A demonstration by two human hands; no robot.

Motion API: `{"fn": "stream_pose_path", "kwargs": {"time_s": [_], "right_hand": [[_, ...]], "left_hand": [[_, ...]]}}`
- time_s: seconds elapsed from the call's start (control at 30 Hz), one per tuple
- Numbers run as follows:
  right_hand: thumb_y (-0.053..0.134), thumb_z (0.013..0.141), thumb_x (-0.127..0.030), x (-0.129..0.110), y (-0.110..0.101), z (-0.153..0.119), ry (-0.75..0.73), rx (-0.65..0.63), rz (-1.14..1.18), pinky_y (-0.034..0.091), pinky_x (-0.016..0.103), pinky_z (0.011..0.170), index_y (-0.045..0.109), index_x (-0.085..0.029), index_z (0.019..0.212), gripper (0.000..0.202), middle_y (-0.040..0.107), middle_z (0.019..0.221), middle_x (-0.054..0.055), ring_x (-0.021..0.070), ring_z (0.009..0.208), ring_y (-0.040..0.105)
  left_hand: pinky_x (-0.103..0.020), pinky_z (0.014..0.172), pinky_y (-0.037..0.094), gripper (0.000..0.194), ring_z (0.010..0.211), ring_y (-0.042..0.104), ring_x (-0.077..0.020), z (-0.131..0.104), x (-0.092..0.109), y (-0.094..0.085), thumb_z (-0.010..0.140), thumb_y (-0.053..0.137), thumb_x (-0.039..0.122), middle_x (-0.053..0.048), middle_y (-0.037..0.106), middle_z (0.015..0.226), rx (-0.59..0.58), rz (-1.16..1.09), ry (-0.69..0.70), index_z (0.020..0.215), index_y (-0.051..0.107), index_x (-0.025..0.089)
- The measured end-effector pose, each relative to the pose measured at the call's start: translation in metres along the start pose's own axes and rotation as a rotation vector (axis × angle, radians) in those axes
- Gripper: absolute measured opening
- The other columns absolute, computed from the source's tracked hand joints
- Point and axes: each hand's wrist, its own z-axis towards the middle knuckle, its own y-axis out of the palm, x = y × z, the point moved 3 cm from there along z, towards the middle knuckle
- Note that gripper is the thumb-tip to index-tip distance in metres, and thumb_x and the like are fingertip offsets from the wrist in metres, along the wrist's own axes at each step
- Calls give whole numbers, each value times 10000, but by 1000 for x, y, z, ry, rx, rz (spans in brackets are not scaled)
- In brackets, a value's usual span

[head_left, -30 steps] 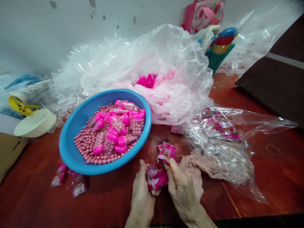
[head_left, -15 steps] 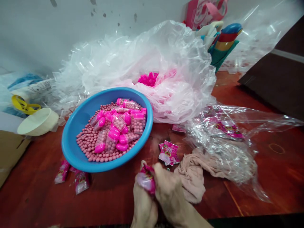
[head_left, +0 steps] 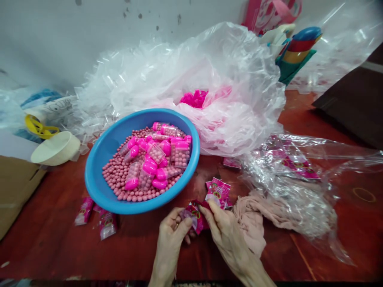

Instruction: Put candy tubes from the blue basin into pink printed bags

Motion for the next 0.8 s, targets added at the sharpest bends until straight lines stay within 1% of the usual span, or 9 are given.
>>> {"fn": "stream_pose_path", "kwargs": {"time_s": [0.1, 0.17, 0.23, 0.3, 0.37, 0.5, 0.6, 0.7, 0.8], "right_hand": [[349, 974, -237, -1, 3, -2, 31, -7, 58, 386, 190, 382, 523, -206, 823, 233, 610, 511, -43, 111, 360, 552], [365, 976, -250, -2, 3, -2, 58, 15, 84, 448, 171, 434, 511, -192, 904, 172, 650, 583, -29, 109, 429, 604], [391, 976, -278, -4, 2, -3, 81, 49, 91, 462, 155, 444, 478, -196, 870, 160, 625, 582, -33, 101, 451, 602], [388, 984, -283, -8, 4, -7, 83, 81, 81, 430, 139, 407, 423, -222, 767, 228, 555, 518, -57, 86, 408, 552], [333, 1002, -273, -17, 10, -12, 33, 102, 62, 376, 144, 371, 393, -233, 694, 316, 498, 451, -73, 76, 350, 492], [242, 1013, -316, -33, 24, -15, -134, 94, -12, 303, 210, 387, 456, -216, 586, 488, 538, 413, -21, 94, 338, 501], [254, 1018, -308, -29, 24, -5, -84, 54, -76, 237, 239, 374, 509, -199, 625, 481, 550, 407, -17, 96, 305, 487], [263, 1018, -307, -17, 20, 2, 1, -11, -89, 242, 236, 365, 524, -199, 665, 452, 530, 401, -36, 100, 294, 480], [281, 1009, -304, -6, 20, -7, 15, -92, -40, 374, 203, 440, 582, -199, 799, 381, 633, 556, -6, 118, 453, 596]], "left_hand": [[-142, 363, 276, 247, 385, 429, -50, 1, -2, 5, 731, 735, 368, 35, 555, 493, 13, -7, 0, 708, 645, 139], [-133, 362, 263, 241, 374, 405, -39, 1, -1, 6, 734, 730, 365, 46, 538, 485, 34, -19, 5, 718, 633, 144], [-134, 350, 252, 251, 363, 398, -40, 2, -1, 7, 714, 744, 369, 47, 533, 475, 54, -27, 3, 722, 631, 145], [-140, 332, 231, 263, 342, 368, -37, 0, -1, 7, 691, 758, 375, 50, 525, 466, 78, -32, -2, 712, 633, 145], [-143, 343, 263, 276, 357, 363, -37, -2, -3, 8, 655, 781, 379, 56, 516, 476, 128, -38, 12, 673, 626, 151], [-159, 434, 380, 304, 470, 472, -79, -12, -15, 14, 600, 811, 396, 42, 556, 559, 240, -62, 48, 691, 618, 179], [-155, 343, 293, 324, 378, 388, -58, -19, -24, 17, 650, 765, 453, 52, 524, 511, 242, -82, 28, 724, 604, 181], [-137, 300, 211, 333, 307, 259, -22, -20, -28, 9, 715, 711, 473, 91, 435, 436, 238, -87, 20, 707, 574, 170], [-136, 338, 299, 292, 330, 323, -28, -19, -25, -9, 710, 740, 397, 96, 452, 451, 276, -58, 60, 775, 590, 155]]}}
